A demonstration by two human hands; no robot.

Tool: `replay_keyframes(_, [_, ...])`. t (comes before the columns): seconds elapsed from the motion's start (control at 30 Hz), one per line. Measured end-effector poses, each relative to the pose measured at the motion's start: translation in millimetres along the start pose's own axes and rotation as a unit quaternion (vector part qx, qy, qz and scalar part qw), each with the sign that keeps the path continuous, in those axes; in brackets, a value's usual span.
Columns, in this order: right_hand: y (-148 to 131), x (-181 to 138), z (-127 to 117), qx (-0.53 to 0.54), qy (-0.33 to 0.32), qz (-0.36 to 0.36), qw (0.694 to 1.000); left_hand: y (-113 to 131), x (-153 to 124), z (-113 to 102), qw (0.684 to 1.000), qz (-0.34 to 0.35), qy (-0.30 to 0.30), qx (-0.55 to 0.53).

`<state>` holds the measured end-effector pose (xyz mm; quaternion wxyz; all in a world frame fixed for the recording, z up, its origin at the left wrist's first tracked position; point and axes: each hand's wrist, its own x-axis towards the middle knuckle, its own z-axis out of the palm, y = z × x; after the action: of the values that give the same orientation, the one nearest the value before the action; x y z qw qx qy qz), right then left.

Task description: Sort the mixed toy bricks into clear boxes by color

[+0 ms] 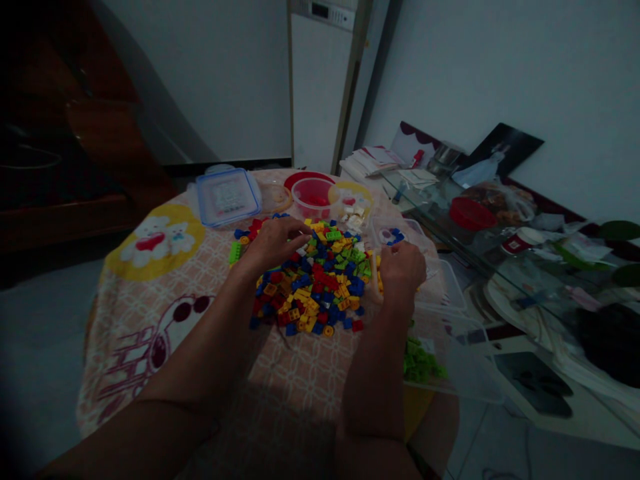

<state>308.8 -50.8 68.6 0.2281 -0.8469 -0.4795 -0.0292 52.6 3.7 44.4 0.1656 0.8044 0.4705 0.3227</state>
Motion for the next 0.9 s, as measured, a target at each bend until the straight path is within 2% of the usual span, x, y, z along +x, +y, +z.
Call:
replay_keyframes(0.1, [-4, -2, 3, 0.042, -0.077, -0.062, 0.994, -1, 0, 1, 1.0, -0.001, -0.002, -0.005])
replay_keyframes(0.2, [-18, -11, 10, 0.052, -0.182, -0.147, 0.971, -2, 1, 3, 1.0, -0.004, 0.001, -0.007])
replay_keyframes(0.33, [-45, -25, 15, -0.016, -0.302, -0.222, 0.927, -3, 0, 3, 1.0, -0.003, 0.008, -0.004])
replay_keyframes(0.43, [-62, -32, 16, -0.08, -0.36, -0.252, 0.895, -3, 0, 2, 1.0, -0.007, 0.006, -0.001])
replay_keyframes(0.5, [-69, -34, 17, -0.094, -0.368, -0.264, 0.886, -2, 0, 2, 1.0, -0.009, 0.0, 0.003])
replay_keyframes(0.6, [-70, -34, 25, -0.056, -0.353, -0.271, 0.894, -2, 1, 1, 1.0, -0.008, -0.005, 0.007])
replay_keyframes(0.77, [-64, -31, 49, 0.084, -0.314, -0.233, 0.916, -2, 1, 1, 1.0, -0.002, 0.0, 0.005])
replay_keyframes(0.9, [-59, -26, 64, 0.204, -0.287, -0.2, 0.914, -2, 1, 2, 1.0, -0.004, 0.001, -0.001])
